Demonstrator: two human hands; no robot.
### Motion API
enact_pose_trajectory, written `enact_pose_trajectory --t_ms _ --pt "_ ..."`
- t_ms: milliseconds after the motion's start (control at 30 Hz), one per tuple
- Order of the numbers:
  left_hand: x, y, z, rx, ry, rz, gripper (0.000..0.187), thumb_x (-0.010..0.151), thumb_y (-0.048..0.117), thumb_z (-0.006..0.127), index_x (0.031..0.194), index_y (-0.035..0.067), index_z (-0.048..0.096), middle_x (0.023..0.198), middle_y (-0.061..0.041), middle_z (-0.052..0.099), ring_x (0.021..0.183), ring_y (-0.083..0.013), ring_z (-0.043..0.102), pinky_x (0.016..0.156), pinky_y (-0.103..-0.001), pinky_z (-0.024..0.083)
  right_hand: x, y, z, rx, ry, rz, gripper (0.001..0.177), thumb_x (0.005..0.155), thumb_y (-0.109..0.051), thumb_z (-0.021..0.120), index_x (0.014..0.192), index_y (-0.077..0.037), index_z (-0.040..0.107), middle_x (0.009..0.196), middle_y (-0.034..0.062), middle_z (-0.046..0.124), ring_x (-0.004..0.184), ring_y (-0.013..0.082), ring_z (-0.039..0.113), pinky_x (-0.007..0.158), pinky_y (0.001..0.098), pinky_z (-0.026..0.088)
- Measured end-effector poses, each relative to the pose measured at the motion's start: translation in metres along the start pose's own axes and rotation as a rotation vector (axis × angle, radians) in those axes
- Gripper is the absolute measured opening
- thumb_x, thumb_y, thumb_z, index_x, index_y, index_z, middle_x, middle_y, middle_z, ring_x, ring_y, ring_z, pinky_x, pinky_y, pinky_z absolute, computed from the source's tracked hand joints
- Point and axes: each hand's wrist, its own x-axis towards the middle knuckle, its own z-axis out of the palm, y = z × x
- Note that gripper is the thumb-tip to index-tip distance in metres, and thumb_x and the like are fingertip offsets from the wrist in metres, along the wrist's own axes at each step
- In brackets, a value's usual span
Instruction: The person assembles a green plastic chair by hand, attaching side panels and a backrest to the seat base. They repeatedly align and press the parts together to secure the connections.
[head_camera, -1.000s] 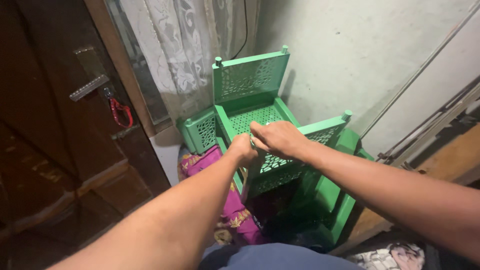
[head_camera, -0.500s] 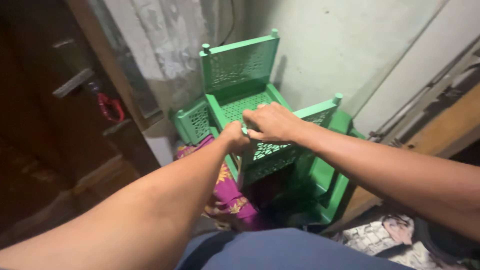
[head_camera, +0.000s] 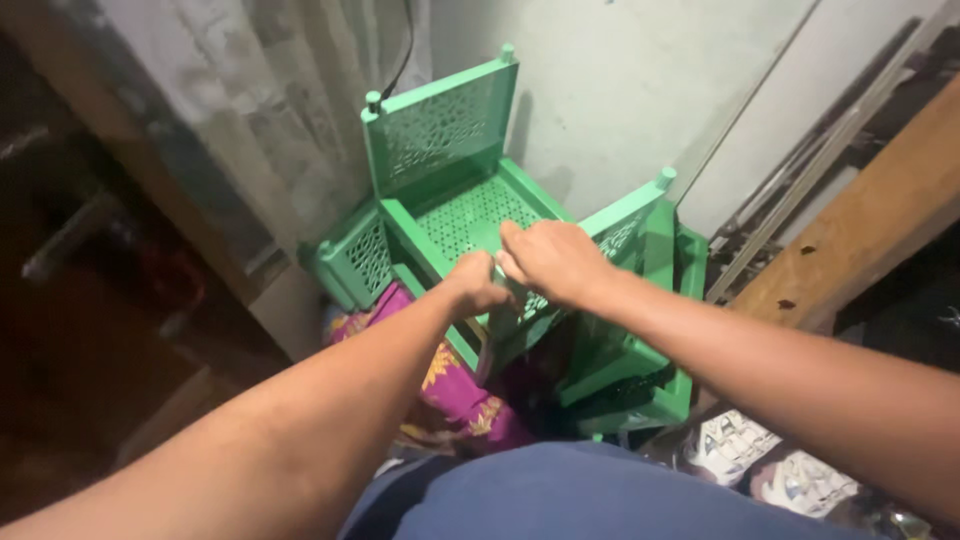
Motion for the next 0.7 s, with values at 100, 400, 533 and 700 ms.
enact_pose_trajectory --t_ms 100,400,533,700 --pt "0.013 0.006 -0.004 -0.071 -0.029 0.204 0.069 0.061 0.032 0.106 0.123 0.009 0.084 0.115 -0.019 0.088 0.108 -0.0361 0.084 0.096 -0.046 0.066 0.003 -0.009 -0.018 0.054 -0.016 0.138 0.029 0.111 -0.041 0.067 0.112 -0.012 0.074 0.096 0.0236 0.081 0.095 0.052 0.077 0.085 0.0654 0.059" --pt "0.02 0.011 -0.014 -0.025 -0.34 0.311 0.059 0.073 0.035 0.1 0.126 0.012 0.086 0.121 -0.018 0.088 0.115 -0.0363 0.084 0.103 -0.046 0.065 -0.009 -0.045 -0.014 0.083 0.142 0.39 0.03 0.108 -0.039 0.07 0.112 -0.01 0.073 0.09 0.023 0.078 0.093 0.05 0.077 0.081 0.0634 0.058" --pt "0.03 0.016 -0.016 0.045 -0.416 0.287 0.057 0.078 0.036 0.1 0.125 0.008 0.085 0.121 -0.02 0.088 0.115 -0.038 0.084 0.104 -0.047 0.065 -0.01 -0.06 -0.013 0.218 0.109 0.583 0.034 0.101 -0.043 0.074 0.112 -0.012 0.073 0.089 0.0221 0.081 0.091 0.0487 0.079 0.078 0.0616 0.059" --pt "0.021 0.015 -0.003 0.15 -0.449 0.394 0.055 0.085 0.04 0.1 0.126 0.006 0.085 0.123 -0.023 0.085 0.12 -0.0408 0.081 0.106 -0.048 0.064 -0.029 -0.082 -0.012 0.209 0.225 0.675 0.038 0.108 -0.042 0.074 0.115 -0.005 0.068 0.095 0.0237 0.08 0.097 0.0509 0.077 0.08 0.0628 0.059"
